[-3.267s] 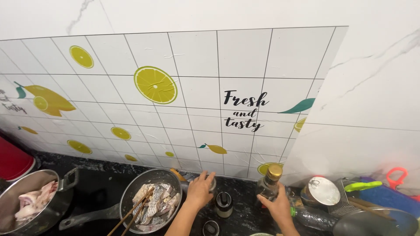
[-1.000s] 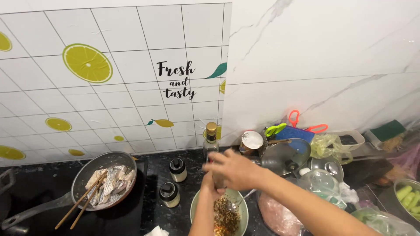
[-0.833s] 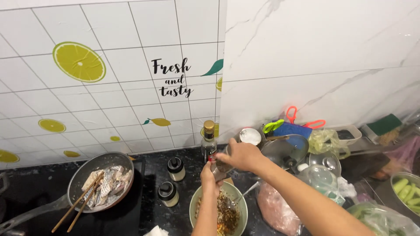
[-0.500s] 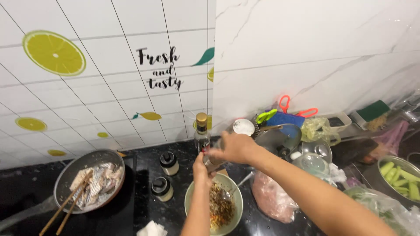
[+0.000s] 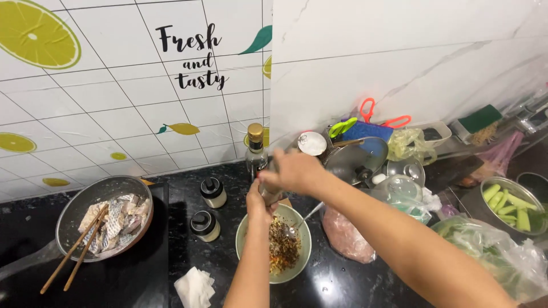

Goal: The recorder is mixing minced meat with seasonings and other ingredients in a bowl.

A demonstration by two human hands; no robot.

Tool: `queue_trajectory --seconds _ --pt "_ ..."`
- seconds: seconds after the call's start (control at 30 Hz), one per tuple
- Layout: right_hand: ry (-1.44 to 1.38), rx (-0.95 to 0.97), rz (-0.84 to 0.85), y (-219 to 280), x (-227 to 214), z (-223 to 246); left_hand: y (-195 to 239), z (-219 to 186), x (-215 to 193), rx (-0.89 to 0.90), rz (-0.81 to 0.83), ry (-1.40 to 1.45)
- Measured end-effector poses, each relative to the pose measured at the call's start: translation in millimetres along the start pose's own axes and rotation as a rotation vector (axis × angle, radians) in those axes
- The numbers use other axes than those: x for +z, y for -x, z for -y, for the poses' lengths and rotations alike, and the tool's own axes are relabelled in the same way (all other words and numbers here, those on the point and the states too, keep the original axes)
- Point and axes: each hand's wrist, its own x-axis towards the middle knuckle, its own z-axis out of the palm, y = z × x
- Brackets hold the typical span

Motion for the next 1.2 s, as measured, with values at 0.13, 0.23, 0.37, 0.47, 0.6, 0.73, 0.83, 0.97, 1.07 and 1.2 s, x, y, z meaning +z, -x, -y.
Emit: queue_trajectory --seconds 0.13,0.23,0.37,0.47,0.6,0.73,0.83,0.97,1.07,1.2 --pt "0.071 -0.002 -0.029 11.2 0.6 7.6 5.4 -3.0 -3.8 0.094 -0.163 0.059" --pt "0.068 -0.187 -0.125 11.3 2.2 11.7 2.6 -4.3 -12.5 -0.025 0.101 0.045" --pt "-0.086 0.243 0.065 2.0 -4.6 2.9 32.2 -15.7 12.0 0.118 -0.181 0.005" --pt "0.049 0.057 0.044 12.0 -10.1 14.9 18.4 -7.9 1.1 0.102 -0.199 -0.119" --pt "-0.036 0.035 0.025 7.3 1.8 6.7 36.1 -13.7 11.7 0.056 -0.071 -0.102" --pt "-0.071 0.065 -0.024 20.3 -8.6 15.1 25.4 -9.0 7.4 0.114 -0.227 0.01" --pt "-0.007 -0.103 -0.037 19.9 -19.7 28.1 19.3 -12.7 -3.9 -0.005 0.068 -0.057" --pt "-0.094 0.275 0.087 10.9 5.0 -10.5 29.0 -10.1 9.3 0.098 -0.13 -0.024" --pt "-0.081 -0.025 -0.12 17.2 -1.4 -3.8 18.2 -6.9 -0.2 0.149 -0.091 0.043" --pt "-0.083 0.018 -0.046 11.8 3.3 -4.6 24.2 -4.1 2.8 0.089 -0.084 0.014"
